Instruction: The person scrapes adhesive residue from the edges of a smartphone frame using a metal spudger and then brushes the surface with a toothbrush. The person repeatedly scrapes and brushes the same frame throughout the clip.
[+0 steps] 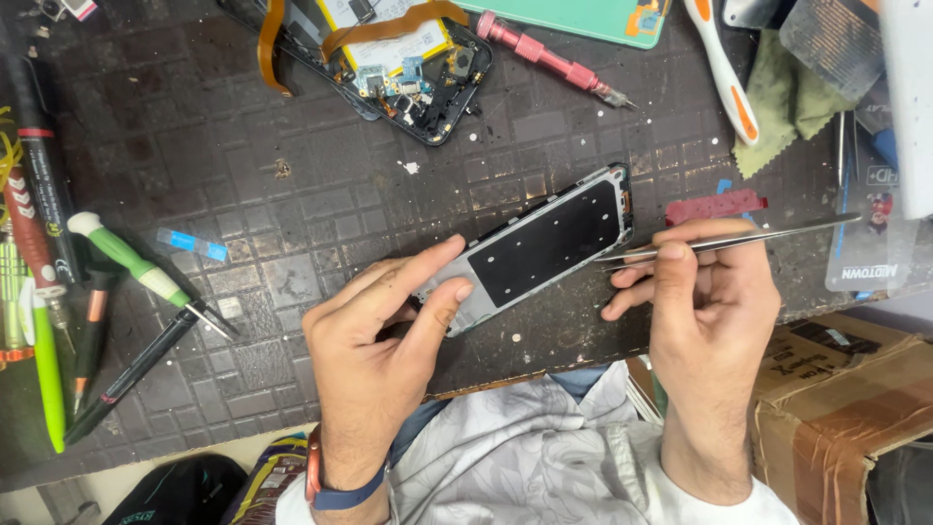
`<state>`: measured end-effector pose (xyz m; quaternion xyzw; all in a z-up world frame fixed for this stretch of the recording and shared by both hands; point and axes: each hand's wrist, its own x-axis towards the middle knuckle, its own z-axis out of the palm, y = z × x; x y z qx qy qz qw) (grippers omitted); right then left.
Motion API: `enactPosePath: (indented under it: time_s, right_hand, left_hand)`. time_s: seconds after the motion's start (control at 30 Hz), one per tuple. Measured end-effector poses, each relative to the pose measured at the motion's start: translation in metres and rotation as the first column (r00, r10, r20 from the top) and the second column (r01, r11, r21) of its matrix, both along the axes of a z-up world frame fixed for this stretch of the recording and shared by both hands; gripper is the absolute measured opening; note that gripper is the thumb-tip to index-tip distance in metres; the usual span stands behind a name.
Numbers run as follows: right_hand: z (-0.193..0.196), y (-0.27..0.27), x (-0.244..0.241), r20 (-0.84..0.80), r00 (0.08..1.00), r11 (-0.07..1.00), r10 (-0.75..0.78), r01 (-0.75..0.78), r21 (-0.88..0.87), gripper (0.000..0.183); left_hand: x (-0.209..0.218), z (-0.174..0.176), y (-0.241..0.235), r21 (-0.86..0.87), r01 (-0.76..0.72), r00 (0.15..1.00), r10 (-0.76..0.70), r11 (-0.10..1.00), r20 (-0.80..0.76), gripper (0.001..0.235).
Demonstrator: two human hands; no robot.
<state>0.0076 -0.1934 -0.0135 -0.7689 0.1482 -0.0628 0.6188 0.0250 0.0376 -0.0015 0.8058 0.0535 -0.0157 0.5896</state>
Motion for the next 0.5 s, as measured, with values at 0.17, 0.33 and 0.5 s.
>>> enactPosePath:
  time_s: [0.17, 0.33, 0.5]
  right_hand:
    - [-0.0007, -0.0010, -0.0007, 0.019, 1.000, 0.999, 0.025, -0.026, 0.035, 0.013]
    - [-0.0039, 0.0029, -0.0049, 0.027, 0.999, 1.000, -0.018, 0.018, 0.020, 0.014]
    - [-0.0089, 0.0032, -0.0089, 0.065, 0.998, 1.000, -0.016, 0.015, 0.015, 0.013]
  left_hand:
    - [-0.0002, 0.0000, -0.0007, 0.003, -0.005, 1.000, 0.005, 1.000, -0.014, 0.031]
    - [0.0006, -0.0003, -0.0013, -0.011, -0.010, 0.999, 0.010, 1.000, -0.030, 0.031]
    - [0.0004, -0.0007, -0.0007, -0.001, 0.004, 1.000, -0.004, 1.000, -0.022, 0.031]
